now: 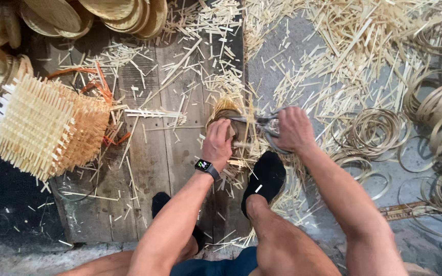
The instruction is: The person weaves thin bamboo strips into a circular frame to assemble a small tray and uses shears to trim the excess material from the edges.
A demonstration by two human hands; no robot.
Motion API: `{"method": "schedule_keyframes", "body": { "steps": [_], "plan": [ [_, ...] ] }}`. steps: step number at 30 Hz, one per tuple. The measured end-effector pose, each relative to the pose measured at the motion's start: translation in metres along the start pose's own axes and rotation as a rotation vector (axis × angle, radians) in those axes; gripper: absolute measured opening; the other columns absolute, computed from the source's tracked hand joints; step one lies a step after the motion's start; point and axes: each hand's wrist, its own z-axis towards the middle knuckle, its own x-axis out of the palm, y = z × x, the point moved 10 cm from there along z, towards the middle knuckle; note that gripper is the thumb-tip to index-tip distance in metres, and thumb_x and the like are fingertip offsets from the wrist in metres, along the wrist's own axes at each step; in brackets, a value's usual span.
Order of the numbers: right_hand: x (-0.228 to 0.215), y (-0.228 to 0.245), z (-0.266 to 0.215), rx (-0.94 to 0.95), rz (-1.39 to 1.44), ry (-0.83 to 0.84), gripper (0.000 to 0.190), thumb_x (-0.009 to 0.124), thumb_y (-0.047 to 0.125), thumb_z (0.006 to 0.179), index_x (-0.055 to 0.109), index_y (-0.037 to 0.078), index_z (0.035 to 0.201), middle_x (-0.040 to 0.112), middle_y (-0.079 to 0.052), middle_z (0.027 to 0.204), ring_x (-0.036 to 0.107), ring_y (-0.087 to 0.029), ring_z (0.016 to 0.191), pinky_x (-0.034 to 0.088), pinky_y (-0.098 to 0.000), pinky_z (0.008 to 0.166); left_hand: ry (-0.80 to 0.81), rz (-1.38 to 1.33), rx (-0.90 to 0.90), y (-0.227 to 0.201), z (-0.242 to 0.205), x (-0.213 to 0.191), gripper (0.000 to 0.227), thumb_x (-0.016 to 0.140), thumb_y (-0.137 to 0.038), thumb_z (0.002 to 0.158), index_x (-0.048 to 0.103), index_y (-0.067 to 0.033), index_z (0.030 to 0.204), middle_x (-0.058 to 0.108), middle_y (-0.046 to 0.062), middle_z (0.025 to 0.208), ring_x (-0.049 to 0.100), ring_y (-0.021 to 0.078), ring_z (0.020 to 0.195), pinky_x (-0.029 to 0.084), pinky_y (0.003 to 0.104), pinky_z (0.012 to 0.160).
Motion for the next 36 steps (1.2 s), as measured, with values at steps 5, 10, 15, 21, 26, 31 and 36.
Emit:
{"method": "schedule_keyframes", "body": {
  "steps": [5, 10, 15, 21, 26, 31, 36],
  "plan": [
    [0.036, -0.014, 0.002, 0.043, -0.022, 0.137, 0.034, 0.058, 0.037, 0.096, 0.064, 0.004, 0.1, 0.064, -0.013, 0.089, 0.062, -0.022, 0.079, 0.055, -0.0381, 0.073, 0.071, -0.027, 0.042, -0.006, 0.004, -0.015, 0.061, 0.062, 0.014, 0.073, 0.059, -0.0052, 0.131, 0.062, 0.02, 0.136, 0.056, 0.0417, 0.132, 0.048, 0.047, 0.114],
    [0.015, -0.032, -0.014, 0.016, -0.023, 0.025, 0.039, 0.063, 0.044, 0.091, 0.063, 0.006, 0.1, 0.063, -0.012, 0.091, 0.059, -0.022, 0.084, 0.055, -0.0398, 0.075, 0.006, -0.103, -0.119, 0.0, 0.005, -0.015, 0.049, 0.081, -0.007, 0.075, 0.071, -0.0149, 0.122, 0.055, 0.025, 0.129, 0.057, 0.044, 0.119, 0.05, 0.049, 0.1],
    [0.006, 0.0, 0.006, 0.015, -0.038, 0.143, 0.065, 0.064, 0.065, 0.083, 0.061, 0.0, 0.093, 0.058, -0.012, 0.079, 0.054, -0.023, 0.072, 0.052, -0.0358, 0.067, -0.07, -0.09, -0.06, -0.01, 0.0, -0.004, 0.041, 0.076, -0.005, 0.081, 0.073, -0.0159, 0.12, 0.056, 0.024, 0.133, 0.057, 0.0435, 0.122, 0.051, 0.048, 0.104],
    [0.048, -0.03, -0.008, 0.029, -0.04, 0.202, 0.033, 0.06, 0.037, 0.091, 0.062, 0.006, 0.101, 0.061, -0.011, 0.09, 0.057, -0.019, 0.079, 0.054, -0.036, 0.071, -0.117, -0.117, -0.072, -0.011, -0.004, -0.019, 0.06, 0.077, -0.001, 0.078, 0.056, -0.0065, 0.134, 0.063, 0.018, 0.13, 0.057, 0.0406, 0.124, 0.046, 0.049, 0.109],
    [0.007, -0.011, -0.009, -0.033, -0.028, 0.036, 0.059, 0.061, 0.056, 0.086, 0.062, 0.0, 0.103, 0.062, -0.015, 0.087, 0.06, -0.023, 0.077, 0.055, -0.0382, 0.067, -0.038, -0.155, -0.041, -0.013, -0.002, -0.014, 0.057, 0.076, 0.005, 0.074, 0.058, -0.0069, 0.127, 0.065, 0.014, 0.126, 0.059, 0.0379, 0.122, 0.049, 0.047, 0.107],
    [0.024, -0.009, -0.002, 0.068, 0.014, 0.325, 0.042, 0.056, 0.043, 0.095, 0.063, 0.003, 0.107, 0.063, -0.011, 0.094, 0.063, -0.022, 0.086, 0.057, -0.0363, 0.077, 0.038, -0.19, 0.022, -0.023, 0.006, -0.021, 0.06, 0.065, 0.014, 0.071, 0.059, -0.0063, 0.126, 0.064, 0.014, 0.127, 0.059, 0.0375, 0.122, 0.049, 0.044, 0.107],
    [0.03, -0.03, -0.018, 0.083, 0.036, 0.387, 0.046, 0.05, 0.046, 0.104, 0.062, 0.002, 0.114, 0.063, -0.015, 0.102, 0.064, -0.023, 0.092, 0.059, -0.0379, 0.08, 0.171, -0.222, 0.061, -0.023, 0.015, -0.021, 0.063, 0.054, 0.02, 0.064, 0.063, -0.0078, 0.12, 0.063, 0.015, 0.122, 0.059, 0.0382, 0.121, 0.05, 0.043, 0.105]
  ]
}}
